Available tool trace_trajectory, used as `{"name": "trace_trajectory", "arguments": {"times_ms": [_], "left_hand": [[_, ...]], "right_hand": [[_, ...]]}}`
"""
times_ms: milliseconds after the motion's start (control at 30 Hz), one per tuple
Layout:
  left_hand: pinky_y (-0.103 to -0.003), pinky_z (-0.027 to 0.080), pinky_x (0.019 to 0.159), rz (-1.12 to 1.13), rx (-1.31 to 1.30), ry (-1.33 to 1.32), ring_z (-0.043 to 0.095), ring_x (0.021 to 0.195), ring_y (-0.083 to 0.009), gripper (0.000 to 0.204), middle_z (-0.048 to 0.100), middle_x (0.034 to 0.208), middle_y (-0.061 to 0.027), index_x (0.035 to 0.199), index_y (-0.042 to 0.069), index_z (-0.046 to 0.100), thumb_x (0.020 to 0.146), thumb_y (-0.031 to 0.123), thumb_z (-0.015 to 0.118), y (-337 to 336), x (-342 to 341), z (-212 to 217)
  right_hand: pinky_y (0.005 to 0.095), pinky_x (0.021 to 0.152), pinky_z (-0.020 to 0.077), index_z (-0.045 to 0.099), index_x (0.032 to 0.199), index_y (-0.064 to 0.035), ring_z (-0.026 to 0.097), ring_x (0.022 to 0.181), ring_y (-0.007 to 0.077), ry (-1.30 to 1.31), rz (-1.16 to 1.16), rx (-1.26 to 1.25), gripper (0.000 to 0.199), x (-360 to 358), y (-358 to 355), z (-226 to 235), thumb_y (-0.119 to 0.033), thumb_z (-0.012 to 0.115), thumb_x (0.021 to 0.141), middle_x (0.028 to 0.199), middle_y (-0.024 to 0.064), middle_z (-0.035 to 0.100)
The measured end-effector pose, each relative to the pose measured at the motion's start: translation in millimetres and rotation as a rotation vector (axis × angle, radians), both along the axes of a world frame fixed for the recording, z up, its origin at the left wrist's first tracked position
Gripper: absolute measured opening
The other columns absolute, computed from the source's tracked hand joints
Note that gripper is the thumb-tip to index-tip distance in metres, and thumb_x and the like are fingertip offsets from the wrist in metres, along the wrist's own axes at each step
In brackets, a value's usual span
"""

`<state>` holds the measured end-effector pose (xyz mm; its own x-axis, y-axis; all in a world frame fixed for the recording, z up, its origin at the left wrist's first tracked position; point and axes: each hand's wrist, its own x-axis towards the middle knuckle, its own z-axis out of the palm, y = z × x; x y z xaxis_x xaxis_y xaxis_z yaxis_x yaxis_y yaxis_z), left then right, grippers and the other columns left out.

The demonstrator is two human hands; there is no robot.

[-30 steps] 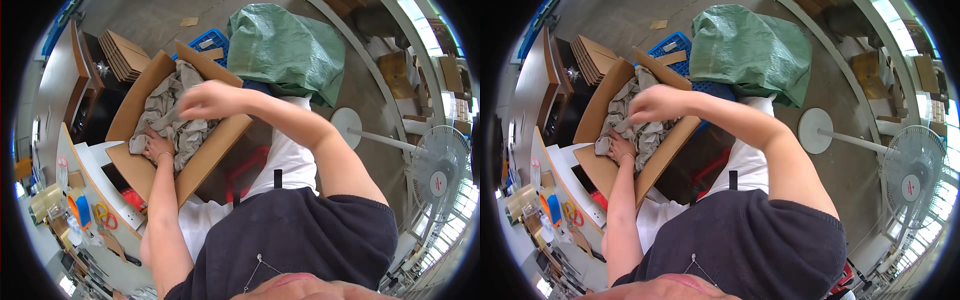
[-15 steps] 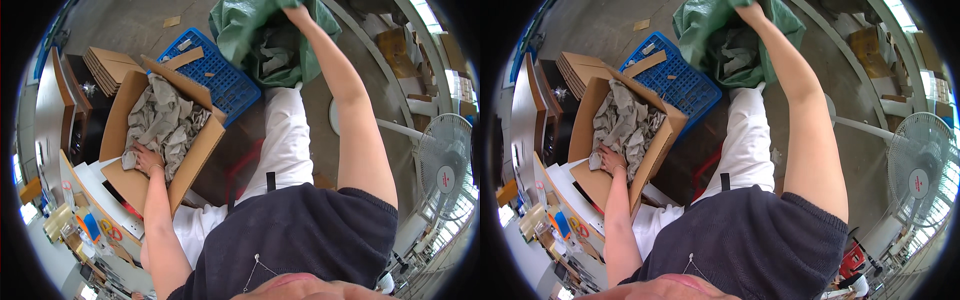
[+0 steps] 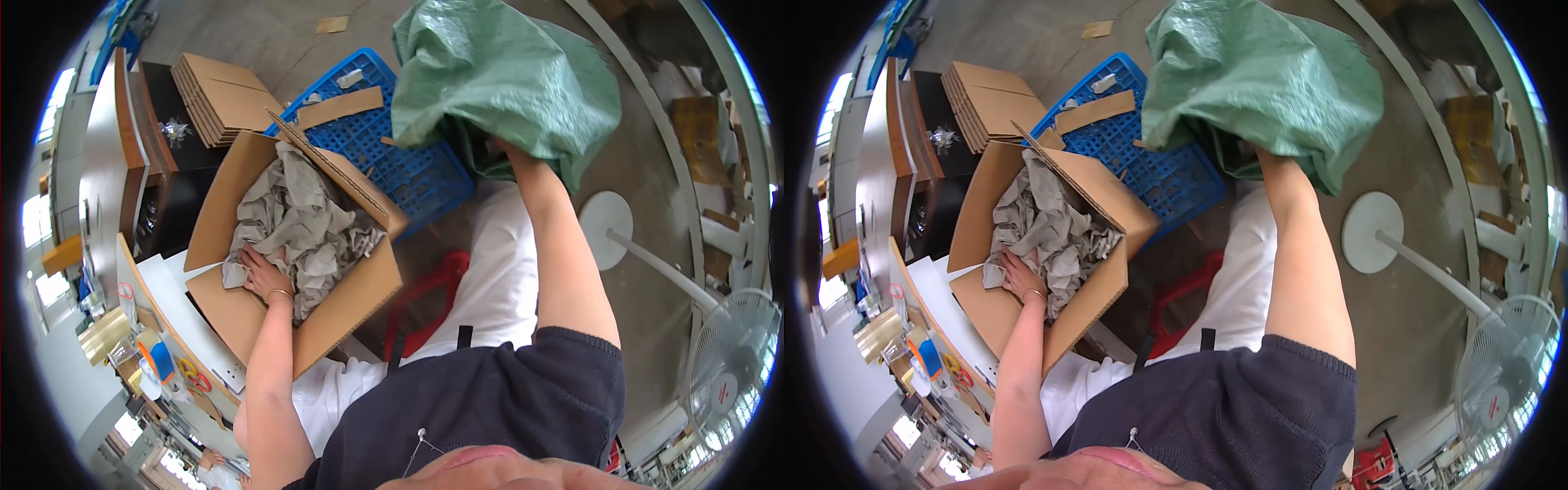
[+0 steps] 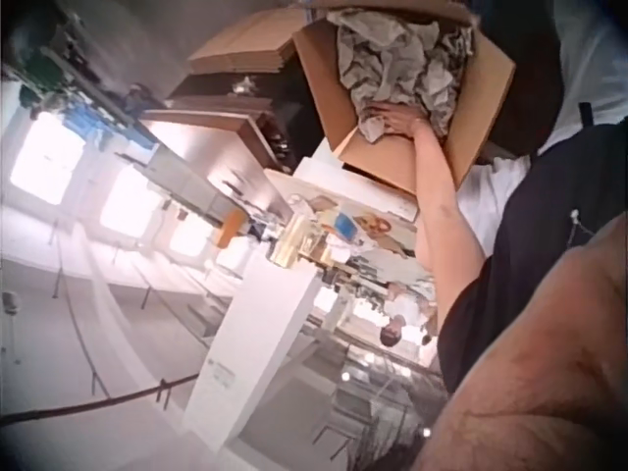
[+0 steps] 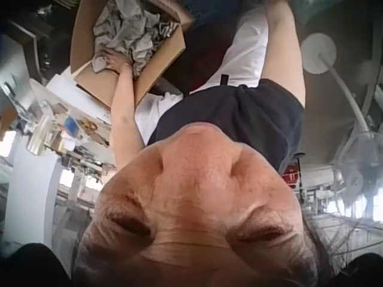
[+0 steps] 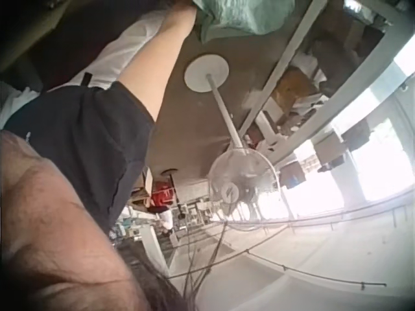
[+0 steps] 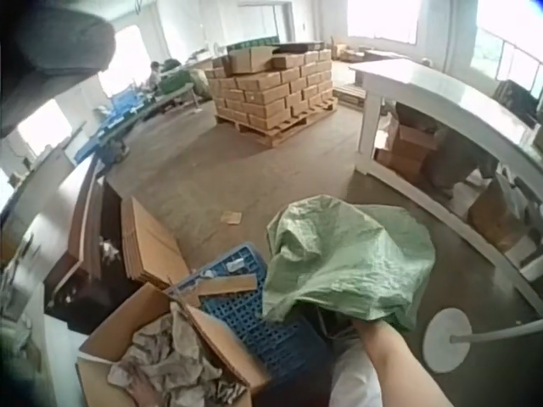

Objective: Packing an industrial part into a cardboard box with protective paper and sealing it with a tape dispenser.

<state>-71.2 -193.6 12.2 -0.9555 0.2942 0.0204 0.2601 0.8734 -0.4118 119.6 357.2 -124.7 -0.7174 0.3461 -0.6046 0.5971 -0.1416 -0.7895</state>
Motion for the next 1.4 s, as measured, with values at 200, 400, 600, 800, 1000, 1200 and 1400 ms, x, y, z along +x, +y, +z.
{"name": "trace_trajectory", "arguments": {"times_ms": [200,400,600,800,1000,1200,1400], "left_hand": [[-0.059,0.023,0.097,0.023,0.07,-0.09,0.024,0.133,-0.0319,0.087,0.02,0.145,-0.0168,0.14,0.004,0.017,0.079,0.053,0.055,25,12,-6],[-0.057,0.018,0.099,0.077,0.173,-0.146,0.023,0.133,-0.0336,0.09,0.016,0.146,-0.0173,0.141,0.006,0.015,0.075,0.048,0.061,26,14,-5],[-0.057,0.017,0.1,0.066,0.215,-0.124,0.022,0.133,-0.0346,0.09,0.019,0.144,-0.0183,0.141,0.009,0.018,0.074,0.049,0.063,21,15,5],[-0.056,0.014,0.102,0.102,0.255,-0.183,0.02,0.133,-0.0353,0.091,0.018,0.145,-0.0203,0.141,0.009,0.017,0.074,0.053,0.06,33,16,16],[-0.054,0.008,0.105,0.067,0.34,-0.208,0.016,0.135,-0.0349,0.086,0.022,0.144,-0.0202,0.141,0.01,0.018,0.077,0.052,0.057,44,22,22],[-0.055,0.005,0.106,0.067,0.269,-0.213,0.014,0.136,-0.0343,0.091,0.019,0.146,-0.0199,0.144,0.009,0.012,0.077,0.054,0.055,31,22,15],[-0.053,0.003,0.108,0.114,0.332,-0.51,0.021,0.135,-0.0344,0.105,0.027,0.143,-0.0207,0.144,0.012,0.002,0.071,0.077,0.039,23,0,30]], "right_hand": [[0.0437,0.107,0.0207,0.04,0.132,-0.0089,0.031,0.126,0.0306,0.199,0.044,-0.015,0.067,-48,68,-9,-0.042,0.06,0.077,0.135,0.0153,0.037],[0.0432,0.105,0.0238,0.043,0.129,-0.0078,0.035,0.122,0.0299,0.442,0.126,-0.022,0.063,-40,24,-5,-0.04,0.06,0.078,0.132,0.0146,0.04],[0.0426,0.102,0.027,0.045,0.127,-0.0067,0.039,0.118,0.0293,0.534,0.097,-0.074,0.059,-17,13,-6,-0.038,0.06,0.079,0.128,0.014,0.043],[0.042,0.1,0.0302,0.048,0.124,-0.0055,0.042,0.114,0.0286,0.565,0.049,-0.069,0.055,34,16,17,-0.036,0.06,0.079,0.124,0.0133,0.047],[0.0414,0.098,0.0334,0.05,0.121,-0.0044,0.046,0.111,0.028,0.595,-0.014,-0.037,0.052,0,43,86,-0.033,0.059,0.08,0.121,0.0127,0.05],[0.0408,0.095,0.0366,0.052,0.119,-0.0033,0.05,0.107,0.0274,0.623,-0.071,-0.015,0.048,49,1,134,-0.031,0.059,0.08,0.117,0.012,0.054],[0.0402,0.093,0.0398,0.055,0.116,-0.0022,0.053,0.103,0.0267,0.588,-0.229,0.009,0.045,53,-29,183,-0.029,0.059,0.081,0.113,0.0114,0.057]]}}
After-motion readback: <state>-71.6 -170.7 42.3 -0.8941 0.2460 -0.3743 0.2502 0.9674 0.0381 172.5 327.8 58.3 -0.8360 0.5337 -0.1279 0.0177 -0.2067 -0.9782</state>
